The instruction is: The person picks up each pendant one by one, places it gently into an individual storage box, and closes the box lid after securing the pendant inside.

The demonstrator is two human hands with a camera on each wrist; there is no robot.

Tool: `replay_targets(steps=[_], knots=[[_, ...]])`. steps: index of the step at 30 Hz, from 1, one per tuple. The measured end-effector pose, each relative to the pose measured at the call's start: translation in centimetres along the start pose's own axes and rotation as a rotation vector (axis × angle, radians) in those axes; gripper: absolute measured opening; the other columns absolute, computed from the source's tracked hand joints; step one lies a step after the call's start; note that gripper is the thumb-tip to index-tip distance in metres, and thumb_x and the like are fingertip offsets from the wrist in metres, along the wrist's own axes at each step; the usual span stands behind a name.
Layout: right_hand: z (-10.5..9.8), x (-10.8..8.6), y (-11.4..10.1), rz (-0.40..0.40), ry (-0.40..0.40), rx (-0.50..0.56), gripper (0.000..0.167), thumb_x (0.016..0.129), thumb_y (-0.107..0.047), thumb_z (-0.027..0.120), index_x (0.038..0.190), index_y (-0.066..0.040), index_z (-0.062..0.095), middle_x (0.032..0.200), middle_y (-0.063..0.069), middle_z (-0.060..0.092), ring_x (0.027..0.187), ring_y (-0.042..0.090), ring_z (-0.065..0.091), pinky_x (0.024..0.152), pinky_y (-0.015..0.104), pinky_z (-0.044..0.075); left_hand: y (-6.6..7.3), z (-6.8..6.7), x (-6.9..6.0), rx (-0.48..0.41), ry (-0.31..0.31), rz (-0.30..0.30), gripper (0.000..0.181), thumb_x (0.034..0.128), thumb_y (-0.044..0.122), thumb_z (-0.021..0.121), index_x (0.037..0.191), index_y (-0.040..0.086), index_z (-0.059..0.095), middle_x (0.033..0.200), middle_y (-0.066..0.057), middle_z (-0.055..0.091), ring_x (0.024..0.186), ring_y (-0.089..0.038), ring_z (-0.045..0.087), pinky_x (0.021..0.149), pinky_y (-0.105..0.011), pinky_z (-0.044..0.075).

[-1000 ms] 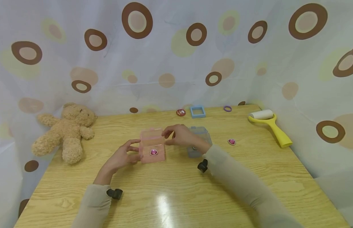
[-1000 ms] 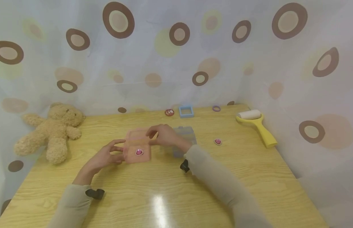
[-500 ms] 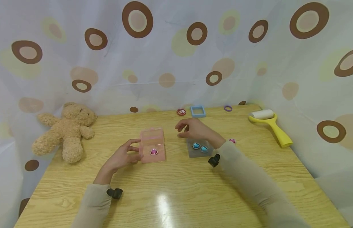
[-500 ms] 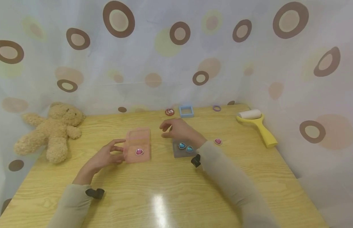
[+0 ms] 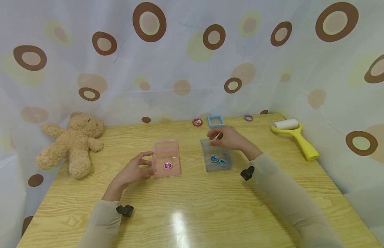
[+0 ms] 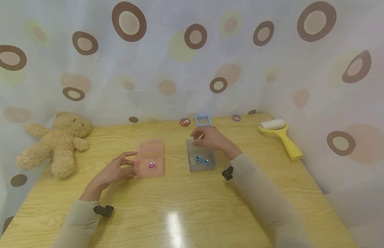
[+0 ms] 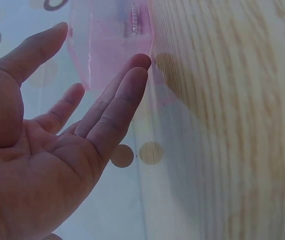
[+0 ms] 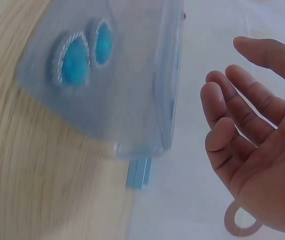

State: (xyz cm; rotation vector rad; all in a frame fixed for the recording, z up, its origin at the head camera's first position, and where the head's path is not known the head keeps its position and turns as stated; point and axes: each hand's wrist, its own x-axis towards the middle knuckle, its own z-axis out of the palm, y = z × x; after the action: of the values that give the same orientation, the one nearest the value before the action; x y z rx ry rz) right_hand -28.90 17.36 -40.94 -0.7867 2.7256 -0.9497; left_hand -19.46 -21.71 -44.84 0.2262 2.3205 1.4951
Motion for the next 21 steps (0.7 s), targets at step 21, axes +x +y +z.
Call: replay_targets(steps=[21], knots=[[-2.1,-3.6,5.3,0.115,0.065,-0.017,0.032,0.094,-0.024,0.071,0.122,-0.01,0.068,0.11,0.007,0.072,0.091,0.021,0.069,0.08,0.038,0.056,0.0,0.0,-0.1,0.003,0.002,-0.007,0.071,0.0961,0.012,0.066,0.155,0.009,0.027,0.139,-0.033,0.049,0.101,-0.028,0.07,0.089,-0.045,0.059]])
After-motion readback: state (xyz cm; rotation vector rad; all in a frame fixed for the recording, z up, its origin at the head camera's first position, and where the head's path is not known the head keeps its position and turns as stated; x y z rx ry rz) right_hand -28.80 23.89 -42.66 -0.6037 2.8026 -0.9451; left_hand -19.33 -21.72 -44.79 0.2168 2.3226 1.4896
